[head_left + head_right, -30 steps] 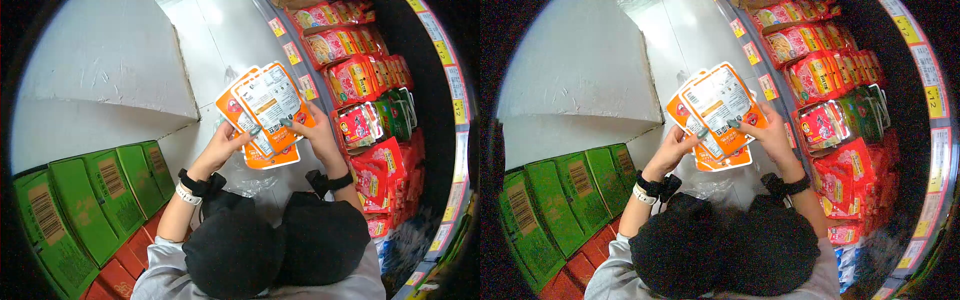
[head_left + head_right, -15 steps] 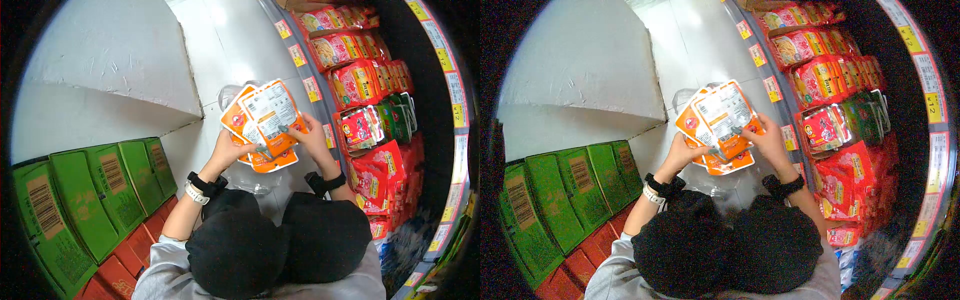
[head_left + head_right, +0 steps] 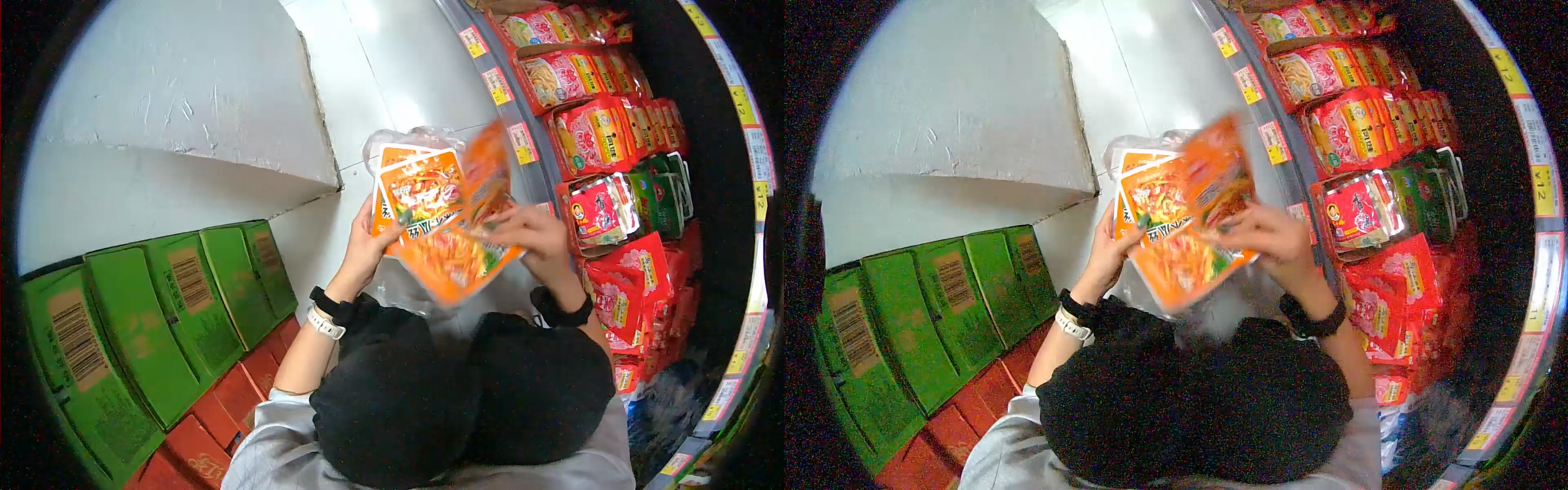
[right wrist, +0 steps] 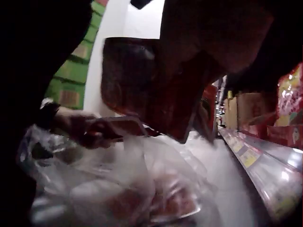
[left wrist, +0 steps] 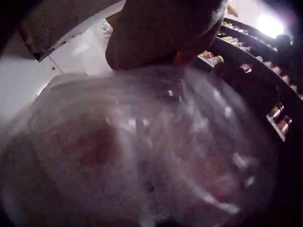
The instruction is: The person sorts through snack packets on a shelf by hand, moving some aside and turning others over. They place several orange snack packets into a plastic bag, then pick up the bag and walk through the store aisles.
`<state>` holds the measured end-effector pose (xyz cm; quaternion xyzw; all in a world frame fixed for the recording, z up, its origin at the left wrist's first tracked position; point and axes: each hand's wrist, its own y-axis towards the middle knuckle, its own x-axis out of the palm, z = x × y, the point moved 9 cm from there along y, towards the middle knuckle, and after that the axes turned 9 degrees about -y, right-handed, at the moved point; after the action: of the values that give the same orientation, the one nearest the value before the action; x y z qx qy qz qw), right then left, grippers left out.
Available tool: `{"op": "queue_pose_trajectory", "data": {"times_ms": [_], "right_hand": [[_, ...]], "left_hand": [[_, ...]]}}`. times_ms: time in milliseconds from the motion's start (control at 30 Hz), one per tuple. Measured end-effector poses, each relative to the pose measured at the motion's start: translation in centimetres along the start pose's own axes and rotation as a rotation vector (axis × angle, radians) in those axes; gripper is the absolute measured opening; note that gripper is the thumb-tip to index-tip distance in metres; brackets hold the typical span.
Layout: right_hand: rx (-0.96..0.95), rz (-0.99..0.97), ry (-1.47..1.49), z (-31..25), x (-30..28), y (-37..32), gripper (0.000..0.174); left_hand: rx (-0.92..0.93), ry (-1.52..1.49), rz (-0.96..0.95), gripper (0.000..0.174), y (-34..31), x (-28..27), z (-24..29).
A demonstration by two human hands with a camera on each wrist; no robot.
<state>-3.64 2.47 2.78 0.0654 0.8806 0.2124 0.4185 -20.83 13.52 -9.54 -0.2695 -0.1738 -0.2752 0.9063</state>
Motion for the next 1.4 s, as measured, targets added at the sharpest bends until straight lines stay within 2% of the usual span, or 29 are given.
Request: {"op": "queue_pose_trajectory", "data": {"times_ms": [67, 133, 200, 267, 333, 400, 500, 567, 633, 667, 800, 867, 933, 967, 1000, 1033, 1100, 1133, 1233, 1300, 1333, 1400], "right_hand": [[-0.006, -0.012, -0.022, -0.3, 0.8, -0.7, 0.033], [-0.01, -0.025, -0.047, -0.9, 1.2, -1.2, 0.035], [0.077, -0.145, -0.239, -1.6, 2.0, -1.0, 0.032], [0.142, -0.152, -0.261, -2.0, 2.3, -0.7, 0.026], [0.045, -0.016, -0.316, -3.3, 1.6, -0.3, 0.025], [0.0, -0.043, -0.329, -4.3, 1.6, 0.0, 0.023], [-0.107, -0.168, -0.224, -5.4, 2.0, -0.1, 0.023], [-0.093, -0.183, -0.104, -5.7, 1.9, -0.6, 0.022], [-0.069, -0.216, 0.093, -6.2, 1.5, -0.6, 0.017], [-0.073, -0.22, 0.097, -6.2, 1.1, -0.4, 0.017], [-0.08, -0.165, 0.359, -4.8, -1.2, -0.5, 0.016], [-0.04, -0.018, 0.396, -3.6, -4.0, -0.3, 0.016], [-0.069, -0.031, 0.478, -1.9, -4.5, -0.4, 0.013], [-0.079, -0.034, 0.514, -2.2, -4.5, 0.2, 0.012], [-0.089, -0.038, 0.551, -2.9, -4.4, 1.5, 0.011], [0.235, 0.024, 0.402, -1.5, -4.2, 2.5, 0.009], [0.231, -0.084, 0.013, -0.5, -3.5, 2.7, 0.014], [0.248, -0.052, -0.004, -0.1, -2.6, 3.2, 0.01], [0.316, -0.109, 0.096, 3.3, 0.9, 1.3, 0.017], [0.562, 0.142, 0.402, 6.2, 1.1, -0.9, 0.021], [0.567, 0.139, 0.391, 6.1, 1.3, -1.1, 0.021], [0.501, -0.01, 0.523, 4.9, 3.1, -0.8, 0.012]], "left_hand": [[0.002, 0.029, -0.022, 0.053, 0.3, -0.1, 0.1], [-0.008, -0.091, -0.052, 0.055, 0.8, -0.3, -1.0], [-0.016, -0.06, -0.111, 0.057, 0.1, 0.9, -1.0], [0.02, -0.11, -0.05, 0.061, 0.3, 0.1, -1.6], [-0.017, -0.122, -0.042, 0.061, 0.4, -0.4, -2.4], [-0.038, -0.188, -0.029, 0.056, 0.0, -0.1, -2.4], [-0.029, -0.207, -0.027, 0.055, -0.1, 0.1, -1.9], [-0.066, -0.287, -0.048, 0.057, -0.2, 0.4, -1.6], [-0.056, -0.262, -0.025, 0.057, 0.3, -0.3, -2.0], [-0.049, -0.237, -0.007, 0.057, 0.5, -0.6, -2.1], [0.007, -0.13, -0.03, 0.058, 1.3, -1.3, -1.8], [0.032, -0.166, -0.018, 0.058, 1.3, -1.5, -1.6], [0.051, -0.068, -0.003, 0.058, 1.5, -1.4, -1.0], [0.13, -0.011, 0.026, 0.056, 2.2, -2.7, -1.8], [0.131, -0.018, 0.032, 0.056, 2.4, -2.8, -1.7], [0.126, -0.022, -0.011, 0.056, 2.5, -2.5, -1.6], [0.087, -0.046, -0.064, 0.053, 2.0, -1.0, -0.7], [0.087, -0.055, -0.062, 0.053, 1.9, -0.7, -0.7], [0.152, -0.014, -0.044, 0.049, 2.0, -0.5, -0.7], [0.136, -0.071, -0.033, 0.049, 1.7, 0.2, -0.1], [0.12, -0.12, -0.017, 0.049, 1.5, 0.5, 0.0], [0.145, -0.131, 0.023, 0.051, 1.1, 0.9, 0.6]]}}
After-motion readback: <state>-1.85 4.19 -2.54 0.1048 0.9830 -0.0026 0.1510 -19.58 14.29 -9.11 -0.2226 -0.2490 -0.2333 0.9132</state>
